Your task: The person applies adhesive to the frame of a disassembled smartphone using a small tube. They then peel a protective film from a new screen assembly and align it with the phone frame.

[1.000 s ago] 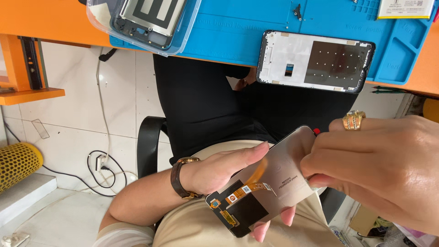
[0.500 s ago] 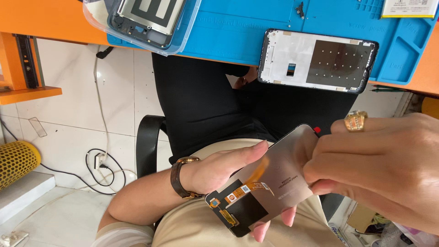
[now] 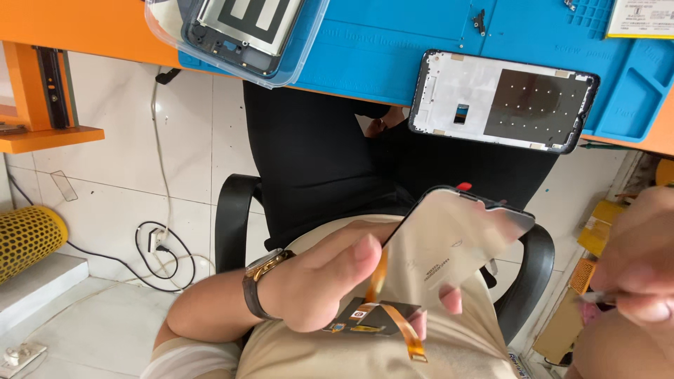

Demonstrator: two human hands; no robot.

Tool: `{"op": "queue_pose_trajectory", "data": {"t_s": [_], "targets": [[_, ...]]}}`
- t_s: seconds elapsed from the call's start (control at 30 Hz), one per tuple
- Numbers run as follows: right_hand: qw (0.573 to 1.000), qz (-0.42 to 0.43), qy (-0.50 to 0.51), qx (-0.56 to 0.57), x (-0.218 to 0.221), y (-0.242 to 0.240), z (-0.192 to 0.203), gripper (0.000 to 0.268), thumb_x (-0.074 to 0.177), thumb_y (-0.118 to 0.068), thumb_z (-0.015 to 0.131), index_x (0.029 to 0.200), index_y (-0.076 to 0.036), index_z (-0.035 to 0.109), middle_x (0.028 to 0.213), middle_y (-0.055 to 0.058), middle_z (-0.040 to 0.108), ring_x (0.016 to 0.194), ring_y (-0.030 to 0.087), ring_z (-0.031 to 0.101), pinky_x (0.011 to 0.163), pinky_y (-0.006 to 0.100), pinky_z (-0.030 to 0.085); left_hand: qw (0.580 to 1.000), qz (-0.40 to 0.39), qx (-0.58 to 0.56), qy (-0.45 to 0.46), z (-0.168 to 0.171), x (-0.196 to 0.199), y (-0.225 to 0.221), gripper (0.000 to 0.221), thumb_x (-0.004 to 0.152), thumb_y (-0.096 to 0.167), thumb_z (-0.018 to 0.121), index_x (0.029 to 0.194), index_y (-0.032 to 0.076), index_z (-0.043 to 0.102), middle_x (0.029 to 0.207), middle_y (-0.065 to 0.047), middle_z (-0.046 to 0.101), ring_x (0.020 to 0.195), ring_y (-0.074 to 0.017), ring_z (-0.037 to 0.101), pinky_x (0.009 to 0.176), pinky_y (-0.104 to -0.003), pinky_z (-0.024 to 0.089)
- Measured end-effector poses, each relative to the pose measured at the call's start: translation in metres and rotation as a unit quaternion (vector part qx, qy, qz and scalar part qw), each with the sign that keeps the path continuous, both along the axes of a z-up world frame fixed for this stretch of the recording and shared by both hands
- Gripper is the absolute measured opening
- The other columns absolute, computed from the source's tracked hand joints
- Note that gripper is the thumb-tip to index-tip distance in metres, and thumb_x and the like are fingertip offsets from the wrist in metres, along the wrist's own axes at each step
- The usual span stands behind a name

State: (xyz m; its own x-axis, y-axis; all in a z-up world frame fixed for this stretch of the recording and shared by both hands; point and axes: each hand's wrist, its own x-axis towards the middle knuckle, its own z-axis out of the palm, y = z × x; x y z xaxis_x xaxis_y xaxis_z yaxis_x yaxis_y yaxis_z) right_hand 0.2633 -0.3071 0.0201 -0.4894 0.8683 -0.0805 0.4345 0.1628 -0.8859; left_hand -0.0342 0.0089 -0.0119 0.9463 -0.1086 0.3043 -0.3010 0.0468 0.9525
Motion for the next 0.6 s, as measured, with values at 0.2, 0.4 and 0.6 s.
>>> {"op": "queue_pose_trajectory", "data": {"t_s": [0.2, 0.4, 0.6], "targets": [[0.765, -0.631, -0.129, -0.003, -0.115, 0.071, 0.056, 0.025, 0.113, 0.000, 0.047, 0.105, 0.003, 0.071, 0.101, 0.021, 0.064, 0.089, 0.027, 0.062, 0.085, 0.035, 0.048, 0.964, -0.072, -0.142, 0.211, 0.077, 0.057, 0.009, 0.093, 0.112, 0.077, 0.011, 0.127, 0.001, 0.063, 0.126, -0.013, 0.067, 0.086, -0.0219, 0.075, 0.081, -0.030, 0.067], [0.758, -0.630, -0.098, 0.137, -0.122, 0.119, 0.060, 0.033, 0.081, -0.019, 0.067, 0.086, 0.014, 0.069, 0.085, 0.028, 0.068, 0.056, 0.022, 0.056, 0.058, 0.030, 0.049, 0.988, -0.040, 0.002, 0.152, 0.076, 0.053, 0.004, 0.086, 0.122, 0.071, -0.001, 0.170, 0.009, 0.034, 0.131, -0.008, 0.075, 0.108, -0.0212, 0.072, 0.102, -0.035, 0.063], [0.745, -0.655, -0.079, 0.101, -0.127, 0.121, 0.063, 0.018, 0.088, -0.004, 0.066, 0.085, 0.014, 0.067, 0.083, 0.026, 0.067, 0.068, 0.027, 0.063, 0.065, 0.033, 0.048, 0.989, -0.040, 0.009, 0.140, 0.077, 0.051, 0.003, 0.084, 0.123, 0.070, 0.000, 0.171, 0.009, 0.033, 0.125, -0.011, 0.072, 0.111, -0.0266, 0.070, 0.100, -0.037, 0.061]]}}
